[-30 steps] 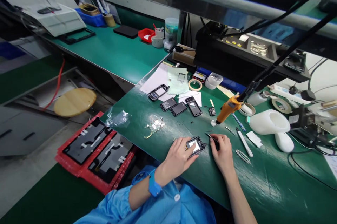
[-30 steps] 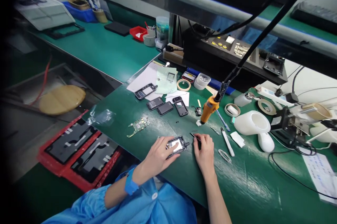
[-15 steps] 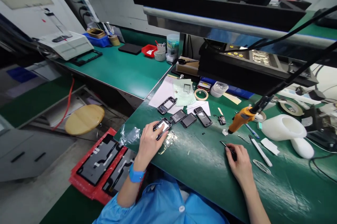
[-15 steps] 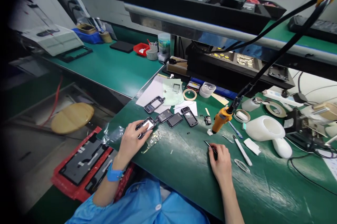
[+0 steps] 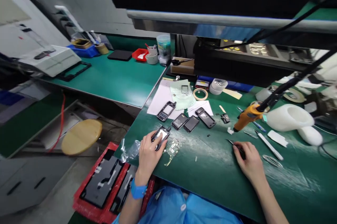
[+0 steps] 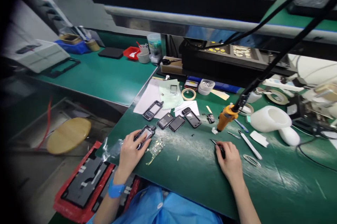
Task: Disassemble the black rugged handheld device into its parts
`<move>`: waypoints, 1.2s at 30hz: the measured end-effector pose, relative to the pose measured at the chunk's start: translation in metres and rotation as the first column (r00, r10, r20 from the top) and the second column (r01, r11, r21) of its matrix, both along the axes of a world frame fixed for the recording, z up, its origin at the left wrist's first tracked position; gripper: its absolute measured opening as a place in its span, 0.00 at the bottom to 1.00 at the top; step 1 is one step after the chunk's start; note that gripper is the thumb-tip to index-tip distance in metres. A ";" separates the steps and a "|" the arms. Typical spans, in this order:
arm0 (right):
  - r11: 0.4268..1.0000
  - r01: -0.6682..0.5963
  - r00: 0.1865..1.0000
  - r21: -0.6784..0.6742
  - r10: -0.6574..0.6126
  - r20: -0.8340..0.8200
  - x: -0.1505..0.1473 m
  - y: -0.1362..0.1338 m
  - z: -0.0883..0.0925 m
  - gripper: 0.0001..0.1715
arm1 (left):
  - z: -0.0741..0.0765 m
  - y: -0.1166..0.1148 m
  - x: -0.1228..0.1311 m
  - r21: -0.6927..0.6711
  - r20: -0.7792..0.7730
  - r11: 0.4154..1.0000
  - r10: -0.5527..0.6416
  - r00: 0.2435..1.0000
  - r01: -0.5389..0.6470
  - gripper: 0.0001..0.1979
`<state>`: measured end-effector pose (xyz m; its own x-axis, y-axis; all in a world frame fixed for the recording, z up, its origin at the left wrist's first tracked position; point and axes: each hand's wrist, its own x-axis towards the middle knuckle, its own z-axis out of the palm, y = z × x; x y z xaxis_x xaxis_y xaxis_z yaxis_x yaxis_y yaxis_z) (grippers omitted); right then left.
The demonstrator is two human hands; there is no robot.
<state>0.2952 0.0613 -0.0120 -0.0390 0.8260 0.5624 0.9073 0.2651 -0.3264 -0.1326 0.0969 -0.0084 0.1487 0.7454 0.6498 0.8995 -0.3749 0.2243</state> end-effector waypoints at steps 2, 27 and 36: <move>0.999 0.020 0.999 -0.033 -0.019 0.032 0.000 -0.003 0.001 0.19 | 0.002 0.000 0.000 0.022 0.015 0.999 -0.028 1.000 0.027 0.11; 0.797 0.541 0.822 -0.268 -0.568 -0.028 0.105 -0.015 0.002 0.21 | 0.062 -0.019 0.133 0.057 0.183 0.891 -0.453 0.873 0.450 0.11; 0.880 0.439 0.750 -0.184 -0.471 -0.464 0.076 -0.023 0.030 0.36 | 0.066 -0.020 0.169 -0.053 0.219 0.907 -0.398 0.891 0.418 0.12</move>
